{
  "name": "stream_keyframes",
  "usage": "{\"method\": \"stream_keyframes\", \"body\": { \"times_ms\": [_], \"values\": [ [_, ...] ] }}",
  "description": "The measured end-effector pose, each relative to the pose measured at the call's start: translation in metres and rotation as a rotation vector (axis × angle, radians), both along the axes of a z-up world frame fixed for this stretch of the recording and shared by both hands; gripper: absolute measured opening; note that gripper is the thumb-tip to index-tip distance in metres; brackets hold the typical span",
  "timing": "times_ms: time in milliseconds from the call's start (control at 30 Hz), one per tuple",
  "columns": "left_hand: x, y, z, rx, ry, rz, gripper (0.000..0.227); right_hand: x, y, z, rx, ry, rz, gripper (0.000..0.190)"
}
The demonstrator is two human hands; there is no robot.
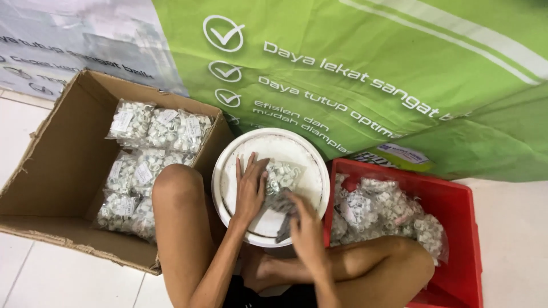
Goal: Wiping small plastic bags with a cloth and sorting them into a bin
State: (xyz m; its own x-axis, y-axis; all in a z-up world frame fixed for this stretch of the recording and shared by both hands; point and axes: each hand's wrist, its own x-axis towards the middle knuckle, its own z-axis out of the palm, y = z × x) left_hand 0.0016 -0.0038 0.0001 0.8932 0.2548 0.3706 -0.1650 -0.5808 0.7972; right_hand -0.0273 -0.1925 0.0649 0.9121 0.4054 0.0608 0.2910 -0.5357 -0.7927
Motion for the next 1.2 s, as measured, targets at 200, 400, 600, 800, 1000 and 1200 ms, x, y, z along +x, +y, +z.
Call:
{"method": "stream_keyframes", "body": {
  "times_ms": [200, 400, 600, 800, 1000, 1200],
  "values": [
    [-0.016, 0.009, 0.014, -0.125, 0.021, 0.154, 0.026, 0.054, -0.013, 0.006, 0.162, -0.029, -0.217, 0.056],
    [-0.067, 0.011, 0.058, -0.223, 0.158, 0.149, 0.037, 0.089, -0.003, 0.022, 0.115, -0.120, -0.194, 0.050],
    [-0.081, -0.020, 0.059, -0.063, 0.411, -0.034, 0.028, 0.117, 0.032, -0.005, 0.105, -0.117, 0.068, 0.046],
    [-0.069, -0.011, 0.055, -0.005, 0.373, 0.029, 0.028, 0.100, 0.021, -0.009, -0.002, -0.045, 0.059, 0.045],
    [-0.049, 0.000, 0.046, 0.049, 0.319, 0.037, 0.026, 0.059, -0.001, 0.018, -0.061, 0.008, -0.011, 0.047],
    [-0.007, 0.008, 0.033, 0.146, 0.254, -0.006, 0.023, -0.007, 0.002, 0.032, -0.120, 0.106, -0.035, 0.058]
  ]
}}
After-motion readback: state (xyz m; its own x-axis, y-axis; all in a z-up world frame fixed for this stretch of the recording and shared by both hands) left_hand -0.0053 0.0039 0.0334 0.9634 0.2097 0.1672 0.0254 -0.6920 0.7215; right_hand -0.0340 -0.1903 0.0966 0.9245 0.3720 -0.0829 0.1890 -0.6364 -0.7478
